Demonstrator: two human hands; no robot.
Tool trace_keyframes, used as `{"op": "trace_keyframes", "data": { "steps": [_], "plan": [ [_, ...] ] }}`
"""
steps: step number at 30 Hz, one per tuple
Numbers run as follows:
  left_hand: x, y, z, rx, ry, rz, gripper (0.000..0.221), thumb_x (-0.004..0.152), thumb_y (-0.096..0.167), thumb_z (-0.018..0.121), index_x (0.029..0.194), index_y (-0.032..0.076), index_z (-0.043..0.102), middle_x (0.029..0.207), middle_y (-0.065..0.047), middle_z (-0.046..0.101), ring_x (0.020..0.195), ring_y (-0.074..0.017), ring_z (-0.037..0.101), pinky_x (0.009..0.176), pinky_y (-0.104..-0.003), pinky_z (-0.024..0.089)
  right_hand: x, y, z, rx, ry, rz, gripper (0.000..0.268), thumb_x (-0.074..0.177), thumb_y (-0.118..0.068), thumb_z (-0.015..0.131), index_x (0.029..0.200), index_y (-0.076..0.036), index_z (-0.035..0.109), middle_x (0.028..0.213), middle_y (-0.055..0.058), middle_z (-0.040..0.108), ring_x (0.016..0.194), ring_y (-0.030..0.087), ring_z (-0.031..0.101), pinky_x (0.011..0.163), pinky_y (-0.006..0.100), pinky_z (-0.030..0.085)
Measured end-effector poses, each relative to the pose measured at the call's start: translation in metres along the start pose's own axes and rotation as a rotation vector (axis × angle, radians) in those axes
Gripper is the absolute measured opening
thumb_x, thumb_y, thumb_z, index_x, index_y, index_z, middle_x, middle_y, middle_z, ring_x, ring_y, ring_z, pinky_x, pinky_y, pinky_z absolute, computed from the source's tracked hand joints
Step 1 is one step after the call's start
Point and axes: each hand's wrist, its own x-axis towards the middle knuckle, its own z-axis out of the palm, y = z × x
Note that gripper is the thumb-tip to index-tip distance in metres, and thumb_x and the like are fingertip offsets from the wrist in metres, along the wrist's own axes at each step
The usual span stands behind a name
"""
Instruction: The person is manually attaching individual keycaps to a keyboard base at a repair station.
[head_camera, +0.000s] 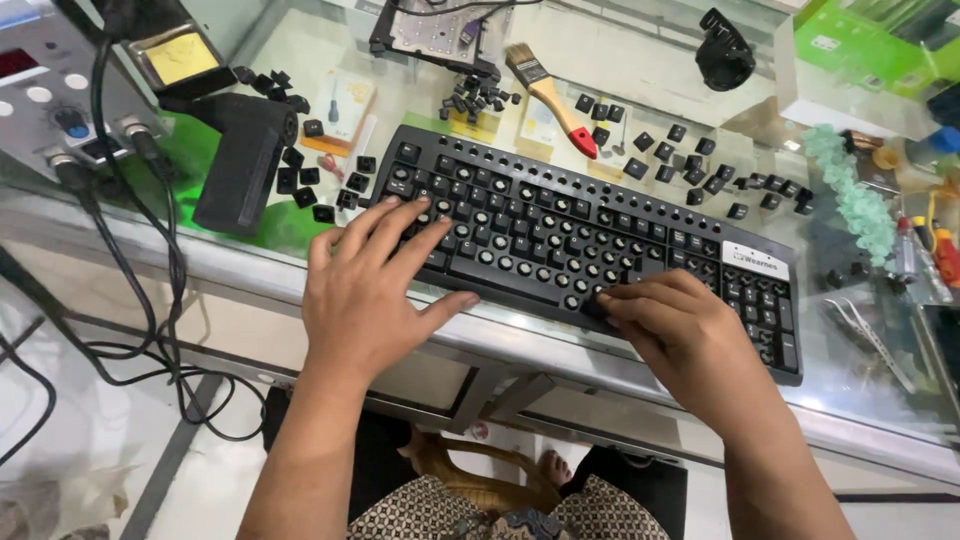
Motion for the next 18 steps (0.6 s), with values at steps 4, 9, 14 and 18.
{"op": "trace_keyframes", "data": {
  "steps": [4, 9, 14, 18],
  "plan": [
    [0.0, 0.001, -0.002, -0.011, 0.036, 0.003, 0.072, 0.089, 0.079, 0.058, 0.139, 0.028, 0.069, 0.149, 0.002, 0.061, 0.139, -0.0232, 0.052, 0.1, -0.046, 0.039, -0.002, 0.001, -0.001, 0.033, -0.033, 0.042, 0.019, 0.092, -0.011, 0.073, 0.109, -0.005, 0.077, 0.112, 0.008, 0.077, 0.107, 0.03, 0.065, 0.089, 0.041, 0.057],
    [0.0, 0.002, -0.003, -0.023, 0.022, -0.005, 0.072, 0.09, 0.079, 0.055, 0.14, 0.028, 0.069, 0.15, 0.003, 0.061, 0.139, -0.0226, 0.052, 0.1, -0.045, 0.039, 0.001, 0.001, 0.004, 0.073, -0.006, 0.136, 0.022, 0.092, -0.011, 0.075, 0.113, -0.007, 0.078, 0.111, 0.01, 0.071, 0.105, 0.027, 0.067, 0.089, 0.038, 0.056],
    [0.0, 0.001, -0.001, -0.011, 0.027, -0.004, 0.073, 0.091, 0.08, 0.053, 0.14, 0.029, 0.068, 0.15, 0.004, 0.061, 0.139, -0.0221, 0.052, 0.1, -0.044, 0.038, -0.002, -0.001, 0.008, 0.215, 0.099, 0.315, 0.015, 0.087, -0.008, 0.079, 0.102, -0.007, 0.08, 0.107, 0.008, 0.078, 0.105, 0.021, 0.072, 0.097, 0.034, 0.056],
    [-0.001, 0.0, 0.001, 0.009, 0.024, 0.0, 0.074, 0.091, 0.082, 0.051, 0.141, 0.03, 0.068, 0.151, 0.004, 0.061, 0.14, -0.0222, 0.052, 0.102, -0.044, 0.037, -0.002, -0.005, 0.01, 0.274, 0.144, 0.369, 0.015, 0.085, -0.006, 0.081, 0.1, -0.007, 0.08, 0.105, 0.008, 0.08, 0.106, 0.02, 0.071, 0.095, 0.033, 0.057]
  ]
}}
